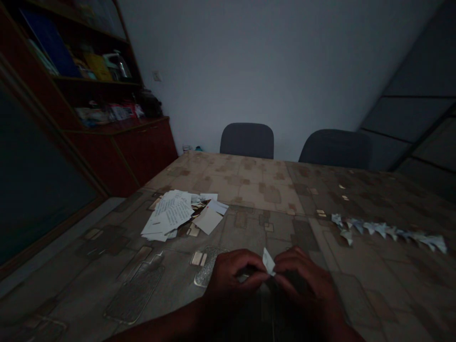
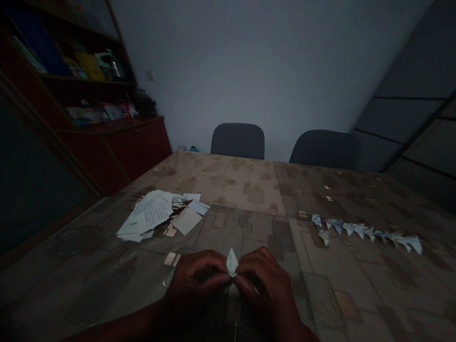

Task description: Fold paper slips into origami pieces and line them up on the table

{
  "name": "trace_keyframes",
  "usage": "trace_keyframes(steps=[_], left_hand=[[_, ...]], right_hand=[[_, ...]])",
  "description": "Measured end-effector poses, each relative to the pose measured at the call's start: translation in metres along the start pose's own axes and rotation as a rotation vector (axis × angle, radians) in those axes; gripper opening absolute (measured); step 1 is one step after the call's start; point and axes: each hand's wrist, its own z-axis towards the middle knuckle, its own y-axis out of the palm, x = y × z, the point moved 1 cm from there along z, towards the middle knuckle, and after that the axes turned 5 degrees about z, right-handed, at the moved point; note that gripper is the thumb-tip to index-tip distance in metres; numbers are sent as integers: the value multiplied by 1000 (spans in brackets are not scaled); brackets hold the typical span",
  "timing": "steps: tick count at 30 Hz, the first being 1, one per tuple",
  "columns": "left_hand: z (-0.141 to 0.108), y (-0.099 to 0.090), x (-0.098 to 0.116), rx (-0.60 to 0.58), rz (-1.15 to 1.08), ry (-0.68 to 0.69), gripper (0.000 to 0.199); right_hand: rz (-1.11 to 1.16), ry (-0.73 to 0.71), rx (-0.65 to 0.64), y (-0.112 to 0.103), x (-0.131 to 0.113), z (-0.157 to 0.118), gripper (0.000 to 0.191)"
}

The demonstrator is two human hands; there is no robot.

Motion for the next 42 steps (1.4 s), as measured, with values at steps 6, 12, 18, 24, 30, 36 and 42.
trace_keyframes(steps=[6,12,18,24,30,36,42], left_hand=[[2,3,7,28,-50,-180,5],[3,8,6,10,-150,-279,7],[4,8,3,-28,-182,-261,8],[5,12,-10,-64,-344,-267,16],[6,9,-13,-40,-404,-291,23],[3,8,-10,-59,-334,-234,18],[2,8,-15,-141,-360,-198,17]], right_hand=[[117,300,-12,5,4,-5,8],[243,543,14,14,12,-12,5],[240,581,26,16,13,-11,9],[448,682,-39,17,21,-12,21],[340,704,-110,13,23,-11,29],[253,661,-176,21,22,-13,25],[278,599,-198,21,24,-15,27]])
